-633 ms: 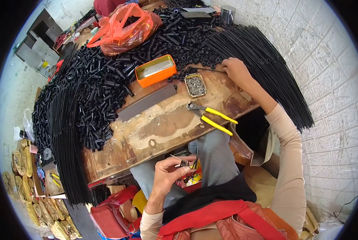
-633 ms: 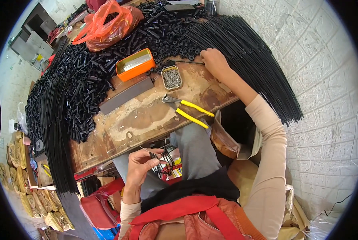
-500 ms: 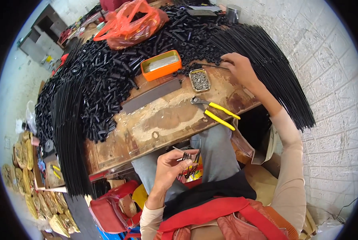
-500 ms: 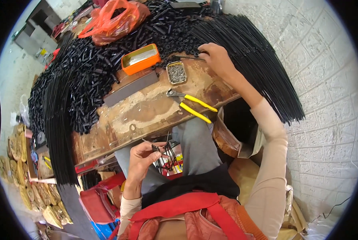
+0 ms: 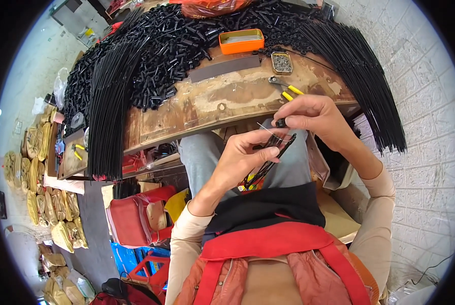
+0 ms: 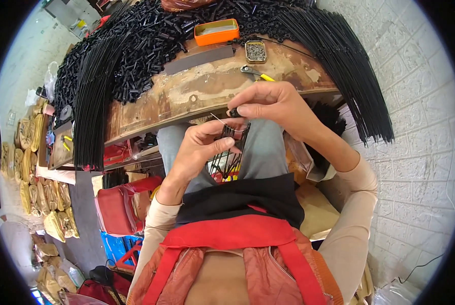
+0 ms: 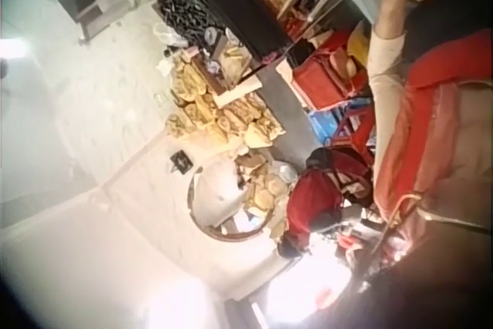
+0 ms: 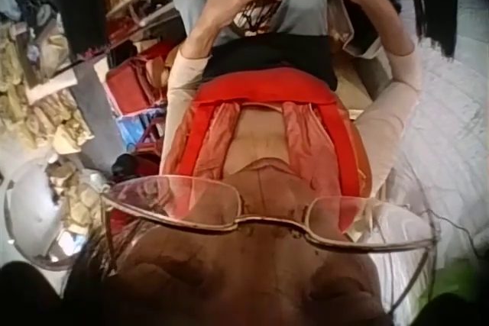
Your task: Cutting long black plastic tubes to size and organizing them into bundled sets at a manufacturing workbench.
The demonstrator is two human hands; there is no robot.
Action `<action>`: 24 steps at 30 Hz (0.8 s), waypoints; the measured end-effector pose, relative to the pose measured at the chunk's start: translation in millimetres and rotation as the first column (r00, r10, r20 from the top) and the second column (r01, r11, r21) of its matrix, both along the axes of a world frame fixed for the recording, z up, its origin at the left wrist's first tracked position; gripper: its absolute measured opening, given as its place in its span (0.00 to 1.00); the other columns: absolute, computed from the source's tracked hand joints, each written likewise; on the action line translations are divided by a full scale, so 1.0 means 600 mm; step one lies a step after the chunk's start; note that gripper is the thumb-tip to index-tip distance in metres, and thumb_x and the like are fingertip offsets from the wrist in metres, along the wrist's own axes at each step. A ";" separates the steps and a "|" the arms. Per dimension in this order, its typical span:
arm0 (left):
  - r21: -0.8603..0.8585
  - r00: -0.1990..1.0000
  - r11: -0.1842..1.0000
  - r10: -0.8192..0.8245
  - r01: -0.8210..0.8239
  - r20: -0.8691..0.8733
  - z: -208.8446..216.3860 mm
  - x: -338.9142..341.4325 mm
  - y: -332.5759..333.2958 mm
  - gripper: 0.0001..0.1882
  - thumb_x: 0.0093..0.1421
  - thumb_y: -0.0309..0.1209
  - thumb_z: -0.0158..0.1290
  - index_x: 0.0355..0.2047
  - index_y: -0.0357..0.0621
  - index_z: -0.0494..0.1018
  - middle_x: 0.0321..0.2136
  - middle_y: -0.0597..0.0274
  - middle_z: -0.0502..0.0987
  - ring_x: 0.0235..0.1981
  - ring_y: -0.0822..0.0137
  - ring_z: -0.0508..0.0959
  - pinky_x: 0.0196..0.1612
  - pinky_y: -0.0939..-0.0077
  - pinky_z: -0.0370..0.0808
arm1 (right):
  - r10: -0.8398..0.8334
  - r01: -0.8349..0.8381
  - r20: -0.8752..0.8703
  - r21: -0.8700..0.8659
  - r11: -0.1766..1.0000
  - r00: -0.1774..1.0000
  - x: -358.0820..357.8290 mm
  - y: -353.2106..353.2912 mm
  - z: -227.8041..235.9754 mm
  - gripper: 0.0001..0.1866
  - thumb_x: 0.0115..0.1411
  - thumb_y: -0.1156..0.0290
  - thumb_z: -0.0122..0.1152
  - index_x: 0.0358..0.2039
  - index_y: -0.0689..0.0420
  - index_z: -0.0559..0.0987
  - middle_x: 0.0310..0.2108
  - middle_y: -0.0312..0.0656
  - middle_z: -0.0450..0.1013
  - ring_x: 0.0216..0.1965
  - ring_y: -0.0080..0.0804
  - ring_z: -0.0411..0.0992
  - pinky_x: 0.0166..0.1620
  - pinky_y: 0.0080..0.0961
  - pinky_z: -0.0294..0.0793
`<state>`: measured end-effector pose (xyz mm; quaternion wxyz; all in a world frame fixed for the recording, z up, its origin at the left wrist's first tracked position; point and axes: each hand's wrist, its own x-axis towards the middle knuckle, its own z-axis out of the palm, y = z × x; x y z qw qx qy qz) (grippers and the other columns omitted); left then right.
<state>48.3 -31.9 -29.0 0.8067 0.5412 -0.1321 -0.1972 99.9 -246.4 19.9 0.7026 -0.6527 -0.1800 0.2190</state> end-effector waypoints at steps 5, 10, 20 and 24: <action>-0.005 0.999 1.000 -0.009 0.009 0.036 0.004 -0.027 0.009 0.18 0.61 0.21 0.55 0.52 0.35 0.73 0.47 0.58 0.77 0.45 0.70 0.77 0.44 0.72 0.79 | 0.041 -0.042 0.027 0.001 0.999 0.999 -0.025 0.002 0.004 0.08 0.58 0.76 0.62 0.38 0.62 0.80 0.43 0.43 0.77 0.46 0.25 0.74 0.51 0.24 0.73; -0.025 0.999 0.999 0.026 -0.026 0.034 0.009 -0.042 0.009 0.17 0.60 0.19 0.55 0.50 0.35 0.74 0.44 0.56 0.78 0.44 0.68 0.78 0.44 0.69 0.81 | 0.051 -0.051 0.066 0.001 0.999 0.996 -0.040 0.010 0.013 0.08 0.59 0.74 0.63 0.38 0.63 0.79 0.40 0.41 0.77 0.43 0.24 0.75 0.48 0.23 0.74; -0.036 0.997 0.998 0.058 -0.057 0.042 0.017 -0.048 0.012 0.16 0.60 0.20 0.55 0.49 0.36 0.75 0.43 0.56 0.79 0.43 0.67 0.78 0.43 0.68 0.81 | 0.009 0.014 0.168 -0.140 0.990 0.986 -0.046 0.019 0.028 0.07 0.60 0.71 0.62 0.34 0.61 0.79 0.32 0.32 0.75 0.36 0.16 0.71 0.43 0.17 0.70; -0.018 0.997 0.997 0.075 -0.074 0.031 0.014 -0.046 0.012 0.15 0.60 0.20 0.56 0.48 0.36 0.76 0.41 0.55 0.79 0.42 0.67 0.78 0.43 0.68 0.81 | 0.028 0.003 0.188 -0.163 0.987 0.982 -0.047 0.018 0.031 0.07 0.60 0.70 0.63 0.34 0.62 0.80 0.31 0.32 0.75 0.35 0.15 0.71 0.41 0.16 0.69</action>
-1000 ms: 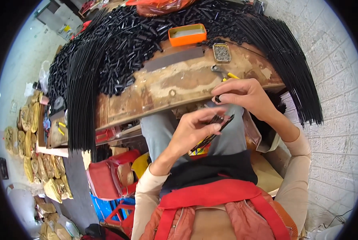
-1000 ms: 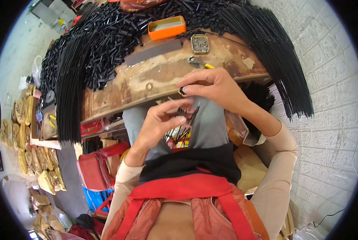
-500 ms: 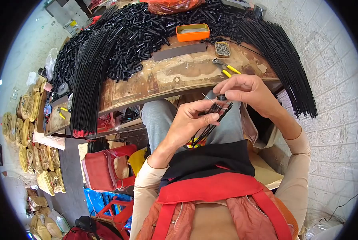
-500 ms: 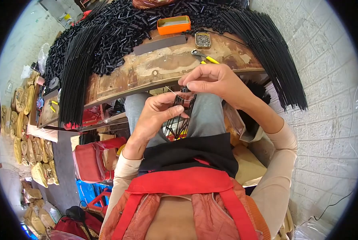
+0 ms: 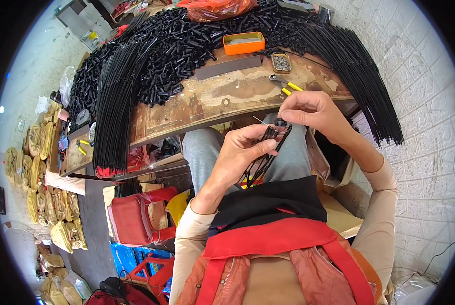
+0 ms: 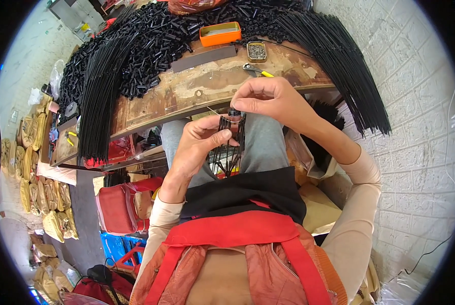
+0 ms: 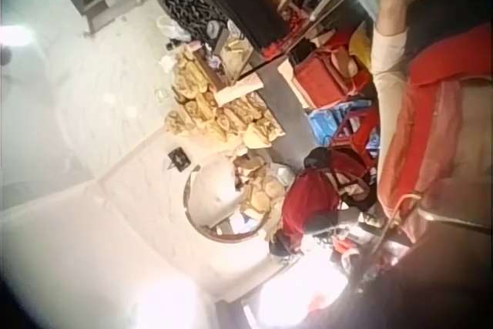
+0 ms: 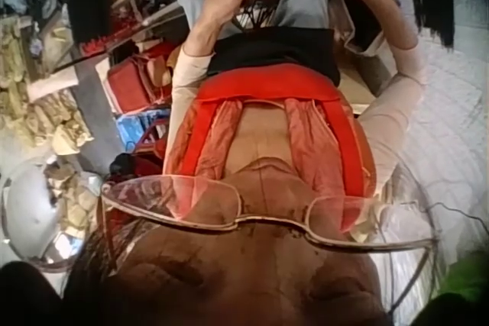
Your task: Cutting long black plastic tubes to size and organizing them into bundled sets at a manufacturing workbench.
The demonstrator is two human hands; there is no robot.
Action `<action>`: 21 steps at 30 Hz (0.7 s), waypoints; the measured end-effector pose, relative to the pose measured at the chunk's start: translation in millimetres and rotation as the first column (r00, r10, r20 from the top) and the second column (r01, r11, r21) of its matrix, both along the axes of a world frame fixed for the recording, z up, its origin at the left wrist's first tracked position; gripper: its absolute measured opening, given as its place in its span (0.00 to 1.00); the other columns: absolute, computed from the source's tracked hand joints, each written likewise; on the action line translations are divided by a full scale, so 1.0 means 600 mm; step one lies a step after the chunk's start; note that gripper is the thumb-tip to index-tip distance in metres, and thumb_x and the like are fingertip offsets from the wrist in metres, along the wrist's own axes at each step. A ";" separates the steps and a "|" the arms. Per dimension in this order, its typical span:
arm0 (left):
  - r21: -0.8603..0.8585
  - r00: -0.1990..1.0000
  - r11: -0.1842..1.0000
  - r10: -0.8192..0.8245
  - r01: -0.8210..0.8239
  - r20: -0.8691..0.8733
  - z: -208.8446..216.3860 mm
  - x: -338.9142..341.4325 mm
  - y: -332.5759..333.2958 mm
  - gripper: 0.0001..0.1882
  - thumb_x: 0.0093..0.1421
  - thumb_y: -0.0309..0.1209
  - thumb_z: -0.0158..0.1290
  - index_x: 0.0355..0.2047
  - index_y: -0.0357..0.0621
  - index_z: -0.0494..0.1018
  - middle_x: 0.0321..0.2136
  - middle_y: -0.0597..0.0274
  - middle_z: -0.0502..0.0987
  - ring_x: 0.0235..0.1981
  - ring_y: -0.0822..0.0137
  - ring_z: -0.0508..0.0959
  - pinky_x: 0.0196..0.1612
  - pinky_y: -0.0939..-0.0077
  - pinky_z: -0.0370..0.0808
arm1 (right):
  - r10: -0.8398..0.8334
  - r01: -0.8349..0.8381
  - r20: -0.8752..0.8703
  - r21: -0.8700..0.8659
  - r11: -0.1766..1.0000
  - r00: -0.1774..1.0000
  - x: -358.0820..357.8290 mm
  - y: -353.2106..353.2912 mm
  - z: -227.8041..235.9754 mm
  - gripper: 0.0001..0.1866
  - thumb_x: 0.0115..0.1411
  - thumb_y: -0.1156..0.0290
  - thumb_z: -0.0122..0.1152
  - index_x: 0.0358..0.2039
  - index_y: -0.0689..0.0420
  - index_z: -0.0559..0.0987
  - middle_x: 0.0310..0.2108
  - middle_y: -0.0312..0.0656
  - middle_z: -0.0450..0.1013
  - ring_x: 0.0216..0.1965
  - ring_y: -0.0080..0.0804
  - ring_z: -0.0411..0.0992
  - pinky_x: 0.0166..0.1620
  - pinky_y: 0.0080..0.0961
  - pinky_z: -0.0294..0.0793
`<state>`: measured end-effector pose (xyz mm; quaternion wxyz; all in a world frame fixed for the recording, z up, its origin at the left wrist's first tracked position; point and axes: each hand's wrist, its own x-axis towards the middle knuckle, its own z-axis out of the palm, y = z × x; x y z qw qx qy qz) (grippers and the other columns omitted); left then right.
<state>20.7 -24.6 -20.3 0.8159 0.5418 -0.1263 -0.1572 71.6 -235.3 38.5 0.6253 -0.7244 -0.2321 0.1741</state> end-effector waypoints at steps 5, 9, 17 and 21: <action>-0.060 1.000 0.998 0.010 -0.011 -0.009 -0.008 0.002 -0.004 0.13 0.60 0.21 0.56 0.46 0.35 0.76 0.40 0.61 0.79 0.39 0.73 0.78 0.42 0.76 0.79 | -0.022 0.023 0.040 -0.024 0.999 0.999 -0.001 0.002 0.003 0.06 0.58 0.73 0.64 0.34 0.62 0.80 0.31 0.33 0.75 0.34 0.16 0.71 0.40 0.15 0.70; -0.072 0.998 0.996 0.056 -0.056 0.005 -0.009 0.003 -0.008 0.11 0.60 0.20 0.56 0.44 0.35 0.76 0.38 0.62 0.79 0.38 0.74 0.78 0.41 0.76 0.79 | -0.015 0.015 0.095 0.008 1.000 0.995 0.003 0.002 -0.003 0.04 0.56 0.77 0.65 0.32 0.63 0.81 0.31 0.35 0.76 0.34 0.17 0.71 0.39 0.15 0.69; -0.048 0.991 0.994 0.104 -0.101 0.078 -0.003 -0.006 -0.018 0.10 0.59 0.18 0.56 0.41 0.38 0.76 0.38 0.59 0.79 0.38 0.71 0.78 0.40 0.75 0.79 | 0.058 -0.085 0.276 0.089 0.992 0.960 0.025 -0.004 -0.016 0.04 0.51 0.80 0.68 0.28 0.63 0.81 0.29 0.39 0.75 0.35 0.27 0.71 0.41 0.24 0.69; -0.037 0.986 0.991 0.135 -0.132 0.098 0.001 -0.014 -0.021 0.09 0.59 0.18 0.56 0.41 0.38 0.76 0.38 0.60 0.78 0.37 0.72 0.77 0.38 0.76 0.78 | 0.158 -0.205 0.341 0.106 0.973 0.927 0.037 -0.008 -0.016 0.04 0.49 0.79 0.69 0.27 0.62 0.81 0.29 0.38 0.76 0.36 0.30 0.71 0.42 0.28 0.69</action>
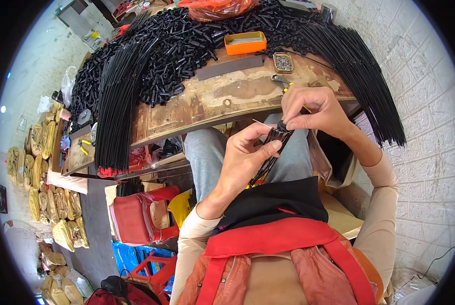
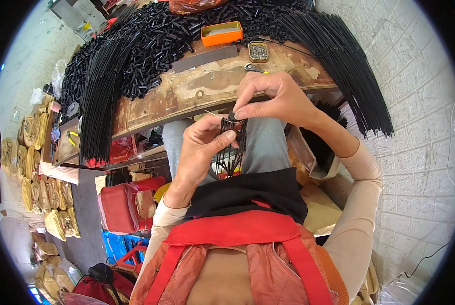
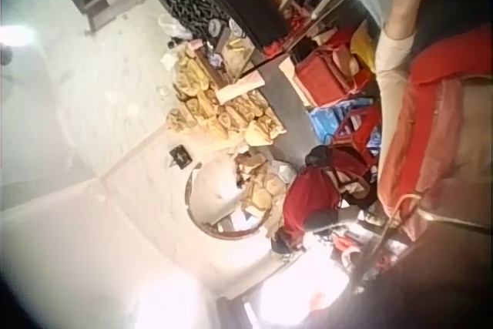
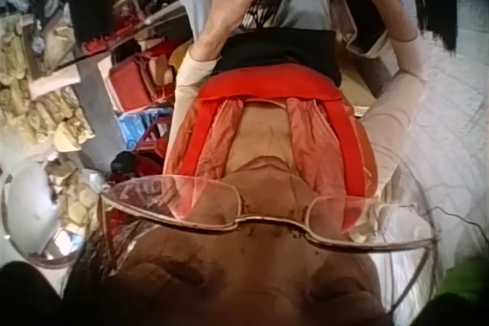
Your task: Cutting long black plastic tubes to size and organizing them into bundled sets at a manufacturing workbench.
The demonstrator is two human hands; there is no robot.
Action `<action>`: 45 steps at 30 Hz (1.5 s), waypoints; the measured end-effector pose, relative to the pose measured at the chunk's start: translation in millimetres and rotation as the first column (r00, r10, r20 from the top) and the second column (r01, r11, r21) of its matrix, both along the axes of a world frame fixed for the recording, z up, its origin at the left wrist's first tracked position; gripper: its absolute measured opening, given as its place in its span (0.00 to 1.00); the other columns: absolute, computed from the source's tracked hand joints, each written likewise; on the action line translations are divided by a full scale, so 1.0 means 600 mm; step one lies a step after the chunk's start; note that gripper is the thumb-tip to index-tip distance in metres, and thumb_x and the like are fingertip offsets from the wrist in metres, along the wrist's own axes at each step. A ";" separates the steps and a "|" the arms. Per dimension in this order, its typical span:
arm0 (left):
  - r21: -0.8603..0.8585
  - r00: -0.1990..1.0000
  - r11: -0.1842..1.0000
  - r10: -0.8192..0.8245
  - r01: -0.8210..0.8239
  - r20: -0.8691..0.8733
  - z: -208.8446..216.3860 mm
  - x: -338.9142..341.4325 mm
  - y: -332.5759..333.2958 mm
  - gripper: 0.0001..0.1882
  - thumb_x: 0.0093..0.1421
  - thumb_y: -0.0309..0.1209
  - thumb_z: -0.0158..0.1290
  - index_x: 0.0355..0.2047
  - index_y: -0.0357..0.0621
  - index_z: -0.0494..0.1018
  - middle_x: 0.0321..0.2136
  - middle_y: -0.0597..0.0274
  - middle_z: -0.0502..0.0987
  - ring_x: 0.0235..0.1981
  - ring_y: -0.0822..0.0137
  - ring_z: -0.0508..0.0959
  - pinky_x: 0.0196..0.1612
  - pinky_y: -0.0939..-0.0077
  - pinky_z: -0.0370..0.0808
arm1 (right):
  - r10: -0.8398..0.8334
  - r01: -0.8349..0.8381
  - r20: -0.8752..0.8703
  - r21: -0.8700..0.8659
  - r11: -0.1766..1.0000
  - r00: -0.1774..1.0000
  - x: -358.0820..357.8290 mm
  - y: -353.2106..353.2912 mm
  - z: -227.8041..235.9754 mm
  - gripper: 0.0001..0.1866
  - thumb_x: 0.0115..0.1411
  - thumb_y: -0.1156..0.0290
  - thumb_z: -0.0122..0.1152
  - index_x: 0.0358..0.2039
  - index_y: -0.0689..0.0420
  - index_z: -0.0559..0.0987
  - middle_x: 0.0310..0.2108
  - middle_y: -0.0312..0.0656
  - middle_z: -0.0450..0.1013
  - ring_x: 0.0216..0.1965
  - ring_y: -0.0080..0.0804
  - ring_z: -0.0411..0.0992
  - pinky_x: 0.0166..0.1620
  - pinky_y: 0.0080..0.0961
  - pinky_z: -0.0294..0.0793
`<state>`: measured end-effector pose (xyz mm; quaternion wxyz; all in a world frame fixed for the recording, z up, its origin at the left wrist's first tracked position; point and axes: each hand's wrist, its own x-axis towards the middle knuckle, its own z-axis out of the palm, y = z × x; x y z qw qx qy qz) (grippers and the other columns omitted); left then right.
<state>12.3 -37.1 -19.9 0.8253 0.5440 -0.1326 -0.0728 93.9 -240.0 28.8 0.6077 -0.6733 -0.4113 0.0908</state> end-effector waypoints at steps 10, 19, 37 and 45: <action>-0.014 0.996 0.996 0.082 -0.082 -0.047 0.005 -0.013 -0.001 0.09 0.58 0.17 0.57 0.39 0.38 0.75 0.38 0.61 0.78 0.34 0.72 0.76 0.37 0.77 0.76 | 0.241 -0.216 0.307 -0.113 0.970 0.921 0.030 0.020 0.048 0.09 0.45 0.77 0.73 0.27 0.57 0.80 0.31 0.38 0.76 0.37 0.33 0.72 0.43 0.28 0.70; -0.085 0.968 0.965 0.249 -0.249 -0.002 0.003 -0.019 -0.021 0.08 0.58 0.16 0.56 0.39 0.36 0.74 0.38 0.60 0.78 0.34 0.73 0.77 0.36 0.79 0.76 | -0.139 0.177 0.443 -0.046 0.983 0.886 -0.018 0.032 0.028 0.12 0.42 0.78 0.74 0.27 0.58 0.78 0.31 0.38 0.76 0.40 0.34 0.74 0.44 0.29 0.72; -0.232 0.999 0.972 -0.049 0.043 -0.020 -0.008 0.006 0.021 0.07 0.59 0.19 0.57 0.39 0.32 0.78 0.35 0.59 0.76 0.37 0.65 0.80 0.43 0.75 0.79 | 0.018 -0.038 0.235 0.083 0.996 0.972 -0.016 0.025 0.008 0.11 0.46 0.82 0.71 0.32 0.60 0.82 0.34 0.39 0.79 0.44 0.34 0.75 0.63 0.46 0.64; -0.477 0.960 0.867 -0.240 0.144 -0.145 -0.008 0.014 0.022 0.06 0.58 0.20 0.58 0.36 0.32 0.78 0.34 0.58 0.79 0.37 0.66 0.80 0.42 0.74 0.78 | 0.135 -0.140 0.044 0.150 0.979 0.990 -0.014 0.032 -0.006 0.12 0.47 0.84 0.69 0.34 0.63 0.82 0.35 0.41 0.79 0.46 0.34 0.75 0.63 0.46 0.63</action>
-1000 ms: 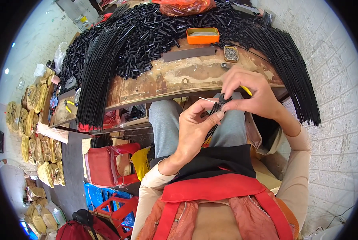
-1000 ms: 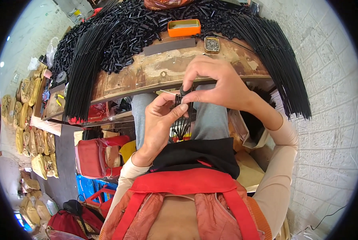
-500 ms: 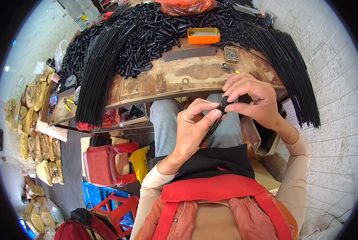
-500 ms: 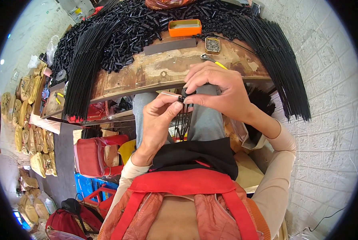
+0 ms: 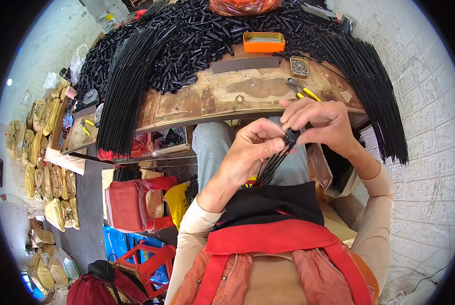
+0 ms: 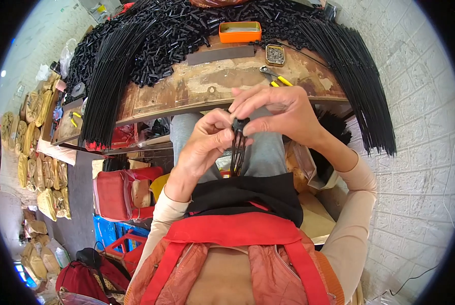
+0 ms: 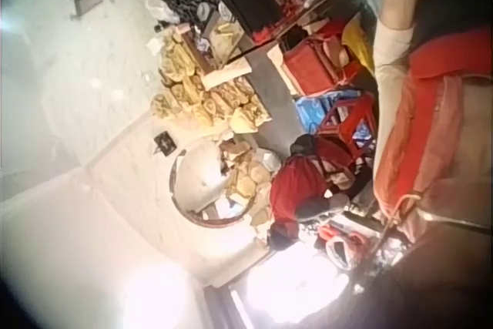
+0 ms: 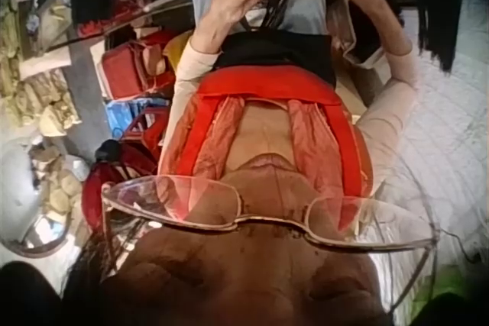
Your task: Cutting long black plastic tubes to size and organizing them into bundled sets at a manufacturing workbench.
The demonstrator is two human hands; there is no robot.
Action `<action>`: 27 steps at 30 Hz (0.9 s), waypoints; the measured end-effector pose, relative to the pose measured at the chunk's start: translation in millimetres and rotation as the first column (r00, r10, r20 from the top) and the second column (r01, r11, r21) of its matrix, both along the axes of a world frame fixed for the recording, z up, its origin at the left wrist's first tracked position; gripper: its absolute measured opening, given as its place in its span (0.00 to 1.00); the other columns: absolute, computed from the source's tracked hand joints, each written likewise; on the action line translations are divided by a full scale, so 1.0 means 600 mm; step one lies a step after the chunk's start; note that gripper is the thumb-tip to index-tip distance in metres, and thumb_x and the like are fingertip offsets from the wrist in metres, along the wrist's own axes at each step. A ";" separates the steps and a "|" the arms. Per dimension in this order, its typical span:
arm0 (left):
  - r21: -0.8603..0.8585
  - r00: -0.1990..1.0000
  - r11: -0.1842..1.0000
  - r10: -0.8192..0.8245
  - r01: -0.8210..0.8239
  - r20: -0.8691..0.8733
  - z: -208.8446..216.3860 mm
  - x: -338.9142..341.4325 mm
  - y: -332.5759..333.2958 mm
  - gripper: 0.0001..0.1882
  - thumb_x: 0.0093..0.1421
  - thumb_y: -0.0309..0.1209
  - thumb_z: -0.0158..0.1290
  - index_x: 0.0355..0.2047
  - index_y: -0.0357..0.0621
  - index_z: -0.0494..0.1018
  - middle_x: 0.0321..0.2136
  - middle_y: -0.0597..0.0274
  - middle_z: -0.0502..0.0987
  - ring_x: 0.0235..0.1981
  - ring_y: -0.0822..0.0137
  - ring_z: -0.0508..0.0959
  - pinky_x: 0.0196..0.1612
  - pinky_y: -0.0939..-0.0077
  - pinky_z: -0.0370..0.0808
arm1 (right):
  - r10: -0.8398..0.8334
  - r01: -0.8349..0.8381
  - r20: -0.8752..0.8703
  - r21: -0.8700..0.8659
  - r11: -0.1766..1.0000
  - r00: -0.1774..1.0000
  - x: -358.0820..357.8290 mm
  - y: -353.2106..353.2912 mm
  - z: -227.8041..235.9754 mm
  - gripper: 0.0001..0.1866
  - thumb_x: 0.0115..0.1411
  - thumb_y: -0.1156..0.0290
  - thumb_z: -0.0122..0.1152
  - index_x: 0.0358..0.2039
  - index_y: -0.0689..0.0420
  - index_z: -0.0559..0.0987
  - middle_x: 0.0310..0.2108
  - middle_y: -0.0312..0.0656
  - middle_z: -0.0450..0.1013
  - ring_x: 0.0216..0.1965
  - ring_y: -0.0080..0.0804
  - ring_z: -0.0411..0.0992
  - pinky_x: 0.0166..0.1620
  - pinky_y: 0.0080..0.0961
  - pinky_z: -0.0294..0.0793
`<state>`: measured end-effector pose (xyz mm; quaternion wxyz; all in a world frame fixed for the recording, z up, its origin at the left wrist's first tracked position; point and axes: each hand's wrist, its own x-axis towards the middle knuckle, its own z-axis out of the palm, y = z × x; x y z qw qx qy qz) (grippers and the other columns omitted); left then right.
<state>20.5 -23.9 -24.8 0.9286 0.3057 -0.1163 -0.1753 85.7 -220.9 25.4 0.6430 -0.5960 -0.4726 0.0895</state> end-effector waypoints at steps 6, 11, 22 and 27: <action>0.463 0.510 0.220 0.459 -0.859 0.727 0.004 -0.038 -0.036 0.13 0.56 0.15 0.58 0.42 0.31 0.73 0.36 0.59 0.77 0.36 0.72 0.79 0.42 0.79 0.77 | -0.319 0.311 0.273 0.073 0.948 0.908 -0.016 0.035 -0.015 0.16 0.45 0.85 0.68 0.37 0.63 0.80 0.41 0.43 0.76 0.45 0.32 0.73 0.60 0.39 0.67; 0.372 0.768 0.674 0.526 -0.638 0.365 0.043 -0.028 0.010 0.19 0.52 0.14 0.61 0.45 0.34 0.72 0.37 0.62 0.77 0.40 0.73 0.78 0.48 0.78 0.76 | -0.199 0.286 -0.257 0.372 0.883 0.946 -0.037 0.085 -0.024 0.23 0.50 0.85 0.66 0.48 0.63 0.75 0.48 0.41 0.71 0.49 0.31 0.71 0.53 0.31 0.73; 0.407 0.710 0.596 0.463 -0.692 0.530 0.025 -0.001 0.087 0.26 0.48 0.20 0.66 0.50 0.37 0.73 0.35 0.69 0.75 0.37 0.77 0.75 0.44 0.80 0.74 | -0.186 0.148 -0.449 -0.119 0.982 0.874 -0.061 0.119 -0.132 0.07 0.54 0.79 0.68 0.34 0.65 0.81 0.32 0.35 0.77 0.33 0.17 0.73 0.38 0.16 0.74; 0.469 0.748 0.590 0.431 -0.657 0.505 0.031 0.005 0.096 0.24 0.48 0.19 0.67 0.47 0.39 0.75 0.26 0.73 0.70 0.30 0.81 0.71 0.36 0.84 0.72 | -0.240 0.192 -0.437 -0.151 0.970 0.867 -0.065 0.127 -0.135 0.07 0.54 0.78 0.68 0.34 0.66 0.81 0.31 0.35 0.77 0.33 0.17 0.74 0.37 0.17 0.74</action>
